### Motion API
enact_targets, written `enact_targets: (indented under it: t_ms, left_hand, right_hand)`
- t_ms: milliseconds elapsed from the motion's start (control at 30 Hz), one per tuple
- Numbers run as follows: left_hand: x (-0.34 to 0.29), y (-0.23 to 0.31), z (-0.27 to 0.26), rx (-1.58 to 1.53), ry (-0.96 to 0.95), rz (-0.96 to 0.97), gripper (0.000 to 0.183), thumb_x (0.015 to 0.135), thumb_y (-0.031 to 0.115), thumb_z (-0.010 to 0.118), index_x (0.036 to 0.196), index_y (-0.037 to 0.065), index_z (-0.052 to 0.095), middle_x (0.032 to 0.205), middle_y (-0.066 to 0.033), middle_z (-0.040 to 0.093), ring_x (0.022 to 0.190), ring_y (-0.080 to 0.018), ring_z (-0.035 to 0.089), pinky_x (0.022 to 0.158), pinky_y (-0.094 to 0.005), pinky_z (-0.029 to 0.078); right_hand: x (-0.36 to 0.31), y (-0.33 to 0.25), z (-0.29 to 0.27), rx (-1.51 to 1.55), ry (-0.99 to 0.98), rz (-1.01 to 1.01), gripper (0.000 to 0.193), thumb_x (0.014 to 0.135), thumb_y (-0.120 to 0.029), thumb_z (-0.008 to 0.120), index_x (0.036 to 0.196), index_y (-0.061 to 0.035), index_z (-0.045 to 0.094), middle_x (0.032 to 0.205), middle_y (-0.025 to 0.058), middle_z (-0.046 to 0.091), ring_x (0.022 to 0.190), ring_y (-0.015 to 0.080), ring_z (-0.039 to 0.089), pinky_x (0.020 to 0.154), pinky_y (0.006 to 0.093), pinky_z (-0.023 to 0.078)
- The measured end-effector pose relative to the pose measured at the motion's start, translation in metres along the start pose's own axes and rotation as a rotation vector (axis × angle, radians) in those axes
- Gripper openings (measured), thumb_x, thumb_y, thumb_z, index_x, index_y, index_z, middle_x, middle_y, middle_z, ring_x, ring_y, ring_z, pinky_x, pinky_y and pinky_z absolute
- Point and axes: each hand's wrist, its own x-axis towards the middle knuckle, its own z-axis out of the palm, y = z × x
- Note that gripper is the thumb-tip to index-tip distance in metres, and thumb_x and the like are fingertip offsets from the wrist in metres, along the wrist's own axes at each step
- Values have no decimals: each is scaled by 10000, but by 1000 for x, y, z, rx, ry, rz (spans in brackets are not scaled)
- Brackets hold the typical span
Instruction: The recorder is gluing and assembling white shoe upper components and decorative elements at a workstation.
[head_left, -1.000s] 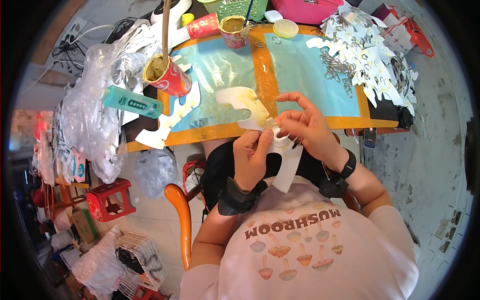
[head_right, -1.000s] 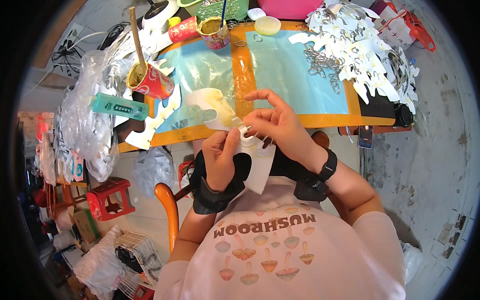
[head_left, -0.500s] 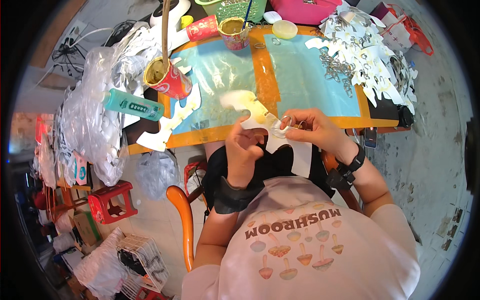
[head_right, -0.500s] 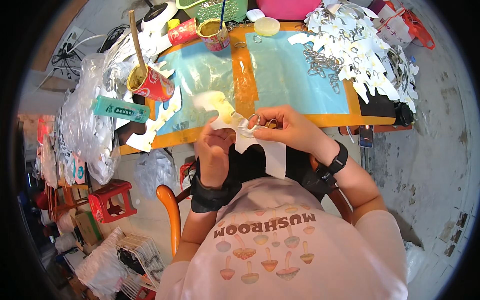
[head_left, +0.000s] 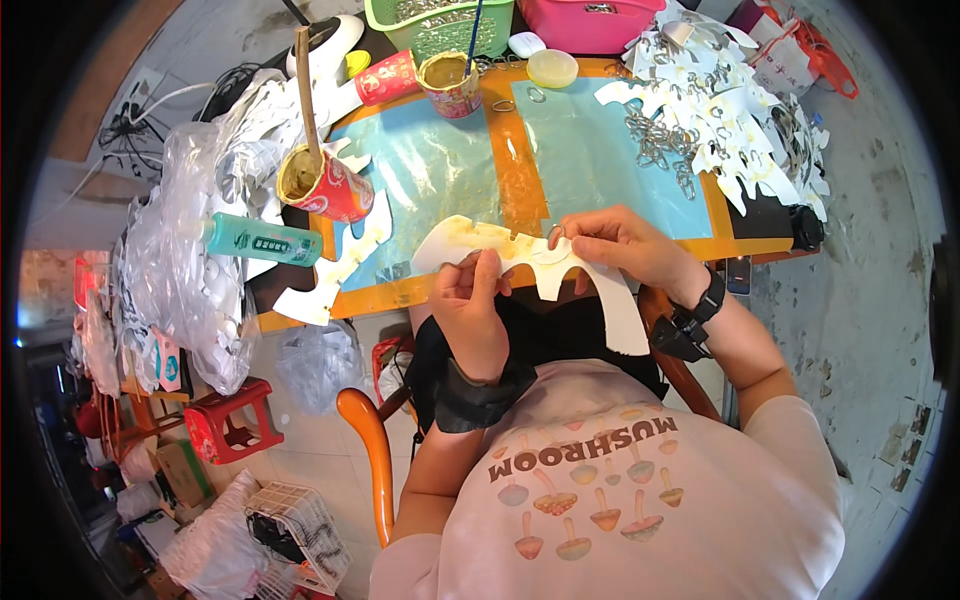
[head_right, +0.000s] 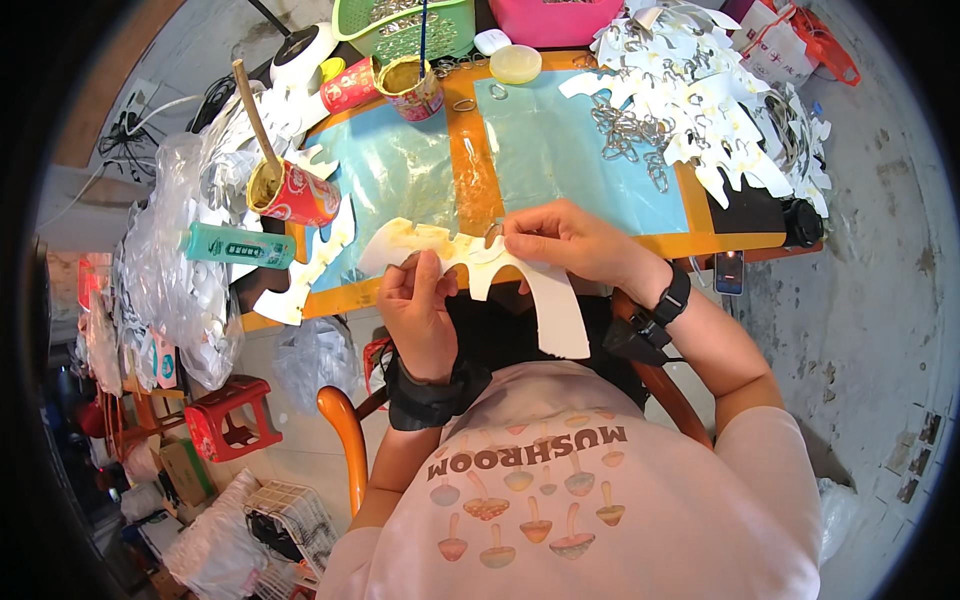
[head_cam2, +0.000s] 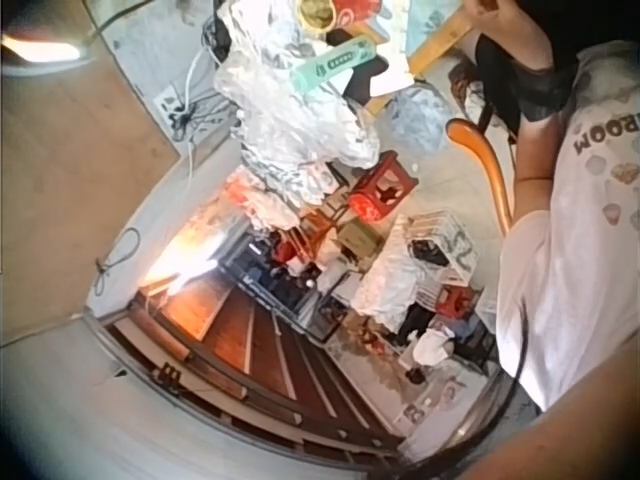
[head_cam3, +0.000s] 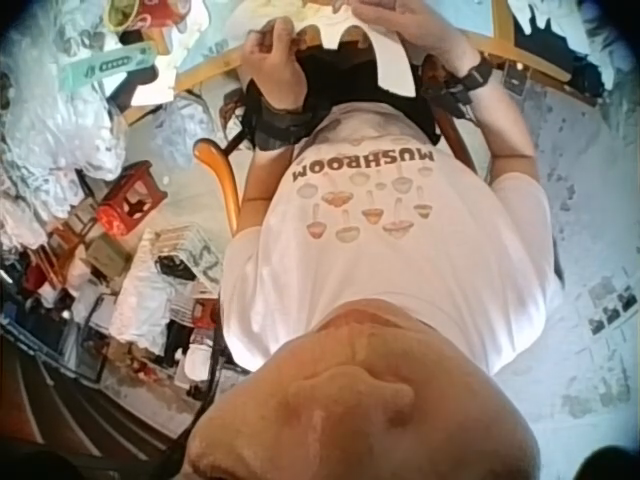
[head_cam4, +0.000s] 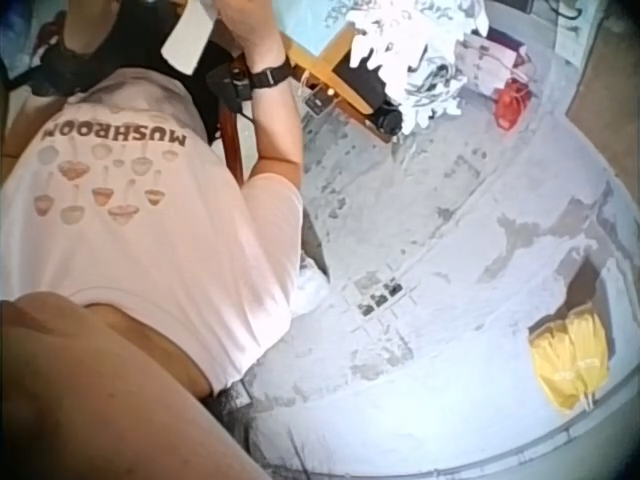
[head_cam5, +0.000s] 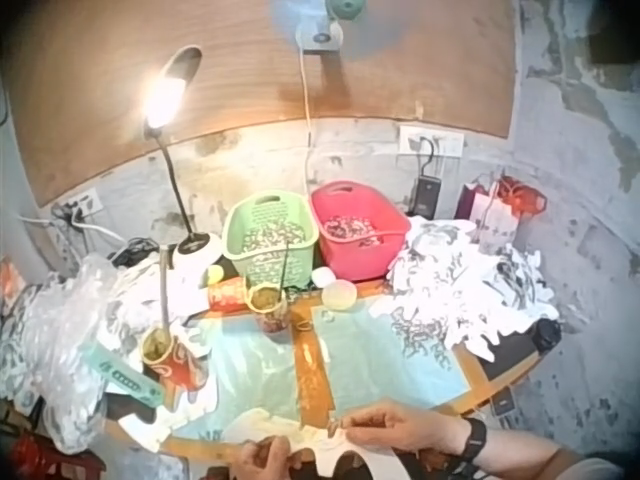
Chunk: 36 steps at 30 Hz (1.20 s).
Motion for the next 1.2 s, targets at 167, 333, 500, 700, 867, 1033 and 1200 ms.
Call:
enact_targets:
  t_ms: [167, 333, 500, 700, 867, 1033, 1200]
  left_hand:
    - [-7, -6, 12, 178, 41, 20, 141, 941, 103, 656, 1009, -19, 637, 865, -54, 670, 677, -83, 579, 608, -235, 465]
    - [-8, -26, 23, 122, 245, 8, 144, 929, 82, 659, 985, -50, 651, 857, -84, 689, 661, -88, 609, 489, -208, 451]
    - [-7, -25, 23, 181, 251, -56, 189, 920, 105, 680, 989, -66, 640, 875, -108, 696, 659, -114, 643, 472, -217, 472]
    - [-7, -20, 22, 215, 259, -11, 187, 909, 100, 697, 963, -66, 631, 879, -102, 682, 658, -107, 627, 478, -205, 455]
    - [-6, -28, 23, 242, 222, 111, 156, 923, 94, 679, 934, -53, 629, 894, -90, 680, 747, -97, 617, 674, -220, 478]
    - [-8, -24, 18, 372, 252, 13, 162, 925, 93, 678, 891, -57, 630, 868, -86, 681, 781, -89, 607, 735, -230, 477]
    - [-13, -18, 21, 384, 247, 39, 173, 923, 94, 681, 878, -65, 629, 866, -86, 687, 766, -82, 596, 717, -230, 476]
  right_hand:
    - [10, 11, -27, 89, 78, 52, 272, 977, -234, 580, 1108, -12, 667, 874, -10, 634, 728, 51, 603, 706, 198, 500]
    - [29, 18, -83, -44, 283, -120, 346, 934, -180, 543, 1212, -1, 646, 1208, 63, 633, 931, 143, 567, 870, 287, 475]
    - [42, -16, -74, -701, 504, -319, 289, 902, -118, 582, 1168, -86, 690, 1184, 61, 675, 837, 191, 617, 779, 308, 494]
    - [103, -22, -108, -1340, 463, -453, 183, 849, -116, 625, 985, -20, 701, 977, 140, 672, 915, 339, 639, 800, 417, 514]
    - [159, -17, -107, -1388, 381, -666, 190, 857, -144, 663, 1013, -41, 697, 915, 136, 638, 851, 335, 629, 771, 394, 508]
    - [165, -23, -98, -1359, 218, -618, 178, 802, -87, 712, 963, -32, 661, 871, 125, 647, 816, 336, 636, 715, 388, 504]
    - [120, -29, -74, -1028, 296, -466, 143, 788, -56, 724, 913, -35, 656, 759, 65, 672, 691, 202, 654, 641, 317, 502]
